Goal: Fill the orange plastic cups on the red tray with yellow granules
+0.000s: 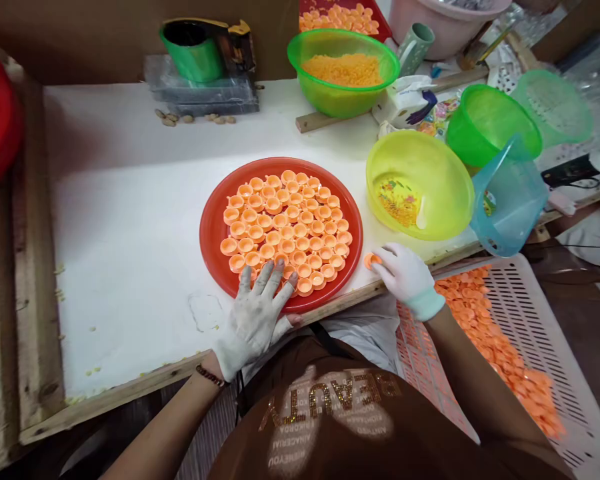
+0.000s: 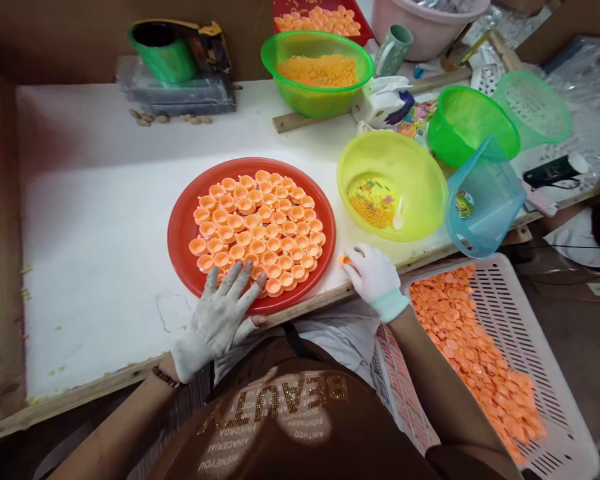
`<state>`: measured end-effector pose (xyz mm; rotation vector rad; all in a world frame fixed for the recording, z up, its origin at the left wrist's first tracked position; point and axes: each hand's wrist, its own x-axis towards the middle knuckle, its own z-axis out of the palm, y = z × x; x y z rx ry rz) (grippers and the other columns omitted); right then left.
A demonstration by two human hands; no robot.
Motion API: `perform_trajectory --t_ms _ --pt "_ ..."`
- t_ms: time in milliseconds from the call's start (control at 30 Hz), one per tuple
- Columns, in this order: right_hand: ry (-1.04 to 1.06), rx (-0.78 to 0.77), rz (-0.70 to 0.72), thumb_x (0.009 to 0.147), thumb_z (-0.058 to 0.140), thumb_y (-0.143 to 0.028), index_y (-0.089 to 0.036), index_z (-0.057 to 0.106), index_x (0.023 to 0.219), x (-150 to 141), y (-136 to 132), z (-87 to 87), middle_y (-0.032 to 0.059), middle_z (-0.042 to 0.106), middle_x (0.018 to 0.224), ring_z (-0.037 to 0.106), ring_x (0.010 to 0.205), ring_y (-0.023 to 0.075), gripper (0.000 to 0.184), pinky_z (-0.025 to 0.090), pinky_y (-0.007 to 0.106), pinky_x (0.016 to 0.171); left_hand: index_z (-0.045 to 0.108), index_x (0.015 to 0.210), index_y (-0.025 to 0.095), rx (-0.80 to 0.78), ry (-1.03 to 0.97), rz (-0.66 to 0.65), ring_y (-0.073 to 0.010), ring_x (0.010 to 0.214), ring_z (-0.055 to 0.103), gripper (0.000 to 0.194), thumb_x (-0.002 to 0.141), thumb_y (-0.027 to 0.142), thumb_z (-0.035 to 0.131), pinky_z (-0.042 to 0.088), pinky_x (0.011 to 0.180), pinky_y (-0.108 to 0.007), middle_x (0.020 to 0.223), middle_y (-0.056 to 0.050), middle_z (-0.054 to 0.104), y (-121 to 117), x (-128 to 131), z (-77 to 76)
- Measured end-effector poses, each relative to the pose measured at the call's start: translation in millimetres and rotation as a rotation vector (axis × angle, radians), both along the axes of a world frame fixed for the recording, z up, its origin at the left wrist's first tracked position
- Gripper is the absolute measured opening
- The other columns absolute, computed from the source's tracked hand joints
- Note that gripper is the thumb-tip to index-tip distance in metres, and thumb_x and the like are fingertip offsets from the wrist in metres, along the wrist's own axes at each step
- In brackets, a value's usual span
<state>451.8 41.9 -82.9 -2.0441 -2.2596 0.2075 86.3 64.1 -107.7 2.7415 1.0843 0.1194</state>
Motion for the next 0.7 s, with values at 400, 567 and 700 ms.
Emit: perform_trajectory --t_ms 400,567,700 --pt "0.208 0.003 0.036 0.102 0.055 -0.041 -0.025 0.072 0.119 0.1 7.9 17.2 0.0116 0.076 0.11 0.072 0.097 0.0305 0.029 0.059 0.047 0.082 0.05 0.154 0.002 0.149 -0.019 0.405 -0.0506 0.145 0.049 0.073 0.107 0.056 0.035 0.029 0.117 -0.077 0.159 -0.036 0.046 45.7 -27.0 -3.6" --pt "0.553 0.064 0.397 0.103 0.059 -0.035 -0.021 0.068 0.124 -102.4 78.5 44.5 0.0088 0.075 0.113 0.07 0.096 0.023 0.027 0.056 0.039 0.087 0.053 0.151 0.006 0.192 -0.014 0.438 -0.05 0.145 0.05 0.068 0.106 0.055 0.039 0.034 0.115 -0.076 0.158 -0.034 0.049 25.2 -24.7 -4.7" --pt "0.463 0.027 0.628 0.106 0.053 -0.028 -0.016 0.065 0.123 -218.1 142.4 26.2 0.01 0.073 0.112 0.064 0.103 0.0226 0.024 0.048 0.037 0.093 0.061 0.139 0.008 0.256 -0.18 0.435 -0.0454 0.137 0.058 0.053 0.105 0.046 0.05 0.042 0.115 -0.068 0.145 -0.029 0.061 16.5 -41.8 -4.8"
